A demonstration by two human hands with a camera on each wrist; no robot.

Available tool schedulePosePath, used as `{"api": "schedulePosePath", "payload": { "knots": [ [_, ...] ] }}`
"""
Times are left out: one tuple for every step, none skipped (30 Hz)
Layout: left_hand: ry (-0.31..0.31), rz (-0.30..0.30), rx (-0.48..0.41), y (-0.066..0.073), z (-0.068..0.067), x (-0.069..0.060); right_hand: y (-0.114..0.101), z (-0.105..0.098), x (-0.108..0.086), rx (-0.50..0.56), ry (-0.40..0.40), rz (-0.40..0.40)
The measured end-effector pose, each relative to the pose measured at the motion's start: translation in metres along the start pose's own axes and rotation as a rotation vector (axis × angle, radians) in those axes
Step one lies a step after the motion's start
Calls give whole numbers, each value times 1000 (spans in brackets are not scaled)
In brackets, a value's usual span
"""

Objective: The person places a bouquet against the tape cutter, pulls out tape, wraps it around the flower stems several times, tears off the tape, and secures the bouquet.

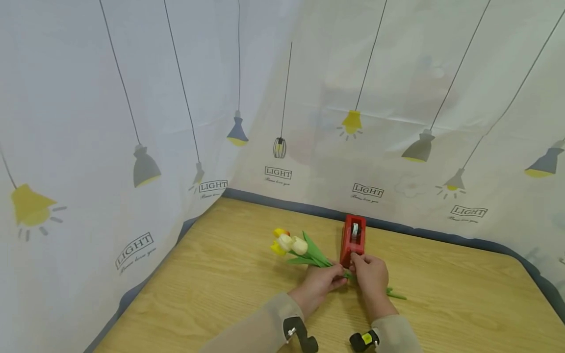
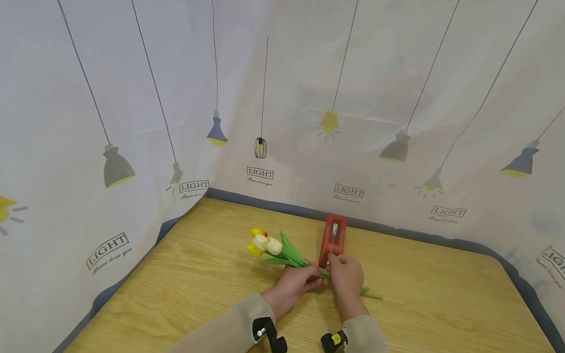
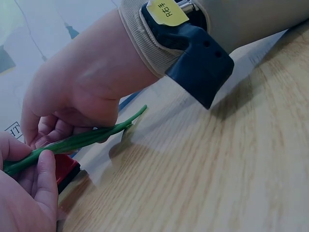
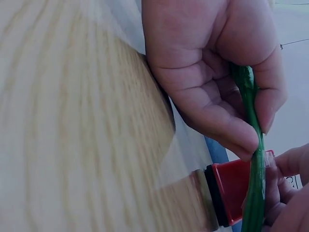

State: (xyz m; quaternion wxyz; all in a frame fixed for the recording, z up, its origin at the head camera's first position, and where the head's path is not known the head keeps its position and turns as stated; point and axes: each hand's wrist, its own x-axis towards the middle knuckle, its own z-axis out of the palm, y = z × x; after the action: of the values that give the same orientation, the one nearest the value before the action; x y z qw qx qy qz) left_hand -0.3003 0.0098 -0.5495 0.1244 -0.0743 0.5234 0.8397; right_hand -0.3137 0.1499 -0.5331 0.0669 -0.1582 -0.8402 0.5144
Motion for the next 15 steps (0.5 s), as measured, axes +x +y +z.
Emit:
{"api": "schedulePosePath", "payload": {
  "knots": [
    [1,2,2,0,0,0,0,0,0,3,-8,3],
    [3,3,3,0,0,0,-1,-1,-1,7,-10,8],
    [4,3,5,0,0,0,-2,0,-1,11,-7,15],
    [6,3,5,0,0,1,-3,0,-2,24,-10,21],
    [7,4,5,0,0,1,-4,0,-2,39,-13,28],
    [7,5,5,0,0,2,-4,0,-2,53,-15,38],
    [7,9,7,0,0,2,-5,0,-2,67,-17,46],
    [8,10,7,0,0,3,-6,0,-3,78,-16,53],
    [9,11,6,-1,0,3,-6,1,-3,88,-15,59],
    [9,12,4,-1,-1,3,-6,1,-3,97,-15,63],
    [8,12,5,-1,-1,3,-5,1,-3,99,-13,65],
    [8,11,6,-1,-1,3,-5,2,-3,103,-11,67],
    [7,11,6,-2,-1,4,-5,2,-3,106,-8,65],
    [7,7,6,-2,-1,4,-4,2,-4,108,-2,65],
    [6,6,8,-2,-1,4,-4,3,-3,108,2,64]
  ]
}}
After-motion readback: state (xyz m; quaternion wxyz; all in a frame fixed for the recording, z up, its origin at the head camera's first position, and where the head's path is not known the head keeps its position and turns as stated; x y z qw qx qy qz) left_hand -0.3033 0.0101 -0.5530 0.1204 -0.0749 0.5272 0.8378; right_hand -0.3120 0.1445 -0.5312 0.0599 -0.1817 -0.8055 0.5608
